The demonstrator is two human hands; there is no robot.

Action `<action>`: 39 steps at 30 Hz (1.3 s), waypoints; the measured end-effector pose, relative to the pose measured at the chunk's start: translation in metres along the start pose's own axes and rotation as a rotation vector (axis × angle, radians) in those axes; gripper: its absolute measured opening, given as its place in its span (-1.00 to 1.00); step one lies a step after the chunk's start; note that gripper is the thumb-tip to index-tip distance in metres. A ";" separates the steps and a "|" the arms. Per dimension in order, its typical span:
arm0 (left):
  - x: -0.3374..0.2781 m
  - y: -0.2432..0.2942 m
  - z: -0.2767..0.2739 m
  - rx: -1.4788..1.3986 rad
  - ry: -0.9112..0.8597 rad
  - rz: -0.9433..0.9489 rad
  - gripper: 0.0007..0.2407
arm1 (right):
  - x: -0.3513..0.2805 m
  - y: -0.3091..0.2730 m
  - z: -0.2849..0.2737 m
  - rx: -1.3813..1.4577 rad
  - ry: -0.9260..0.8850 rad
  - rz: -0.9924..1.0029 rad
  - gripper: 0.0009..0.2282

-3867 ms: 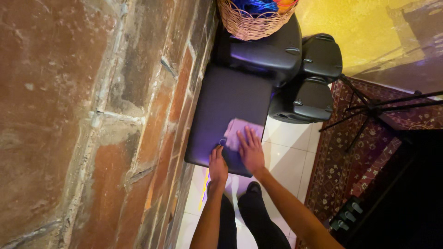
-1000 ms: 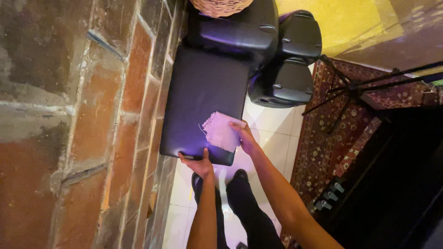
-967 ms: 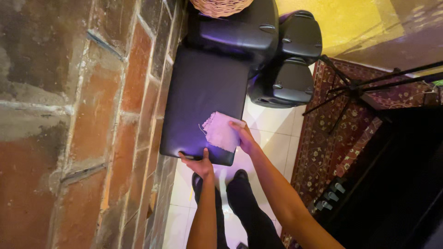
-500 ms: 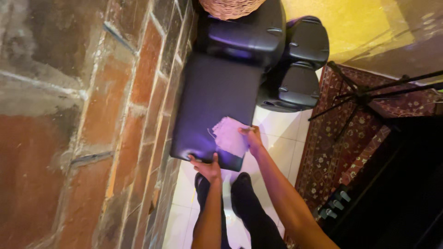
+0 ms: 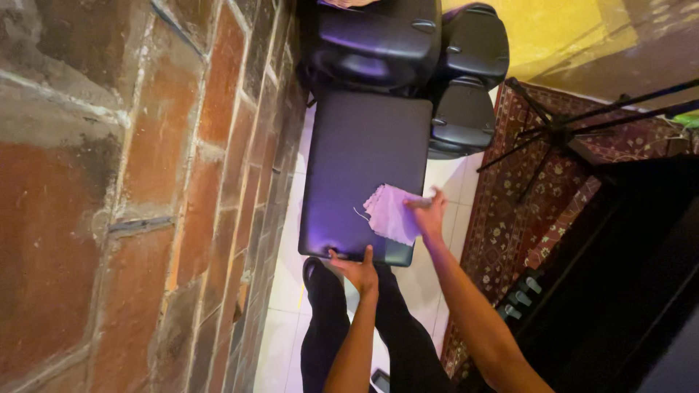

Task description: The person wipes a stool, a music stand, a sound mixer, and a neon wall sign using a cloth.

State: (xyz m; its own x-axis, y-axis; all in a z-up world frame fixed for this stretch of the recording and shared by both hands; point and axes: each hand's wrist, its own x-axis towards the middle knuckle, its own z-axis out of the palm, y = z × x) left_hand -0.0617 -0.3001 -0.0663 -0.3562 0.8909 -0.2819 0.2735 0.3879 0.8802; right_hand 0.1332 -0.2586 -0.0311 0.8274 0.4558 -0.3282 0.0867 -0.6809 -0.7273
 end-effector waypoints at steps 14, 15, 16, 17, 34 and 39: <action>0.104 0.044 -0.071 0.325 0.039 0.326 -0.79 | -0.139 -0.028 0.033 -0.486 -0.348 -0.944 -0.51; 0.112 0.042 -0.070 0.275 0.029 0.294 -0.81 | -0.142 -0.033 0.041 -0.536 -0.457 -1.044 -0.47; 0.115 0.040 -0.072 0.270 0.033 0.296 -0.81 | -0.143 -0.037 0.046 -0.536 -0.454 -1.050 -0.47; 0.118 0.038 -0.075 0.268 0.018 0.291 -0.81 | -0.142 -0.039 0.052 -0.527 -0.512 -1.084 -0.47; 0.169 0.015 -0.084 0.078 -0.230 0.167 -0.81 | -0.118 -0.081 0.125 -0.646 -0.210 -1.173 -0.47; 0.169 0.026 -0.069 0.246 -0.090 0.214 -0.87 | -0.123 -0.074 0.107 -0.531 -0.482 -1.140 -0.48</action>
State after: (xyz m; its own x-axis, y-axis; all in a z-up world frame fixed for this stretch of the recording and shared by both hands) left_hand -0.1764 -0.1558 -0.0649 -0.1905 0.9712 -0.1429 0.5450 0.2257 0.8074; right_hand -0.0341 -0.2035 -0.0014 -0.1160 0.9924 0.0414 0.8840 0.1221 -0.4512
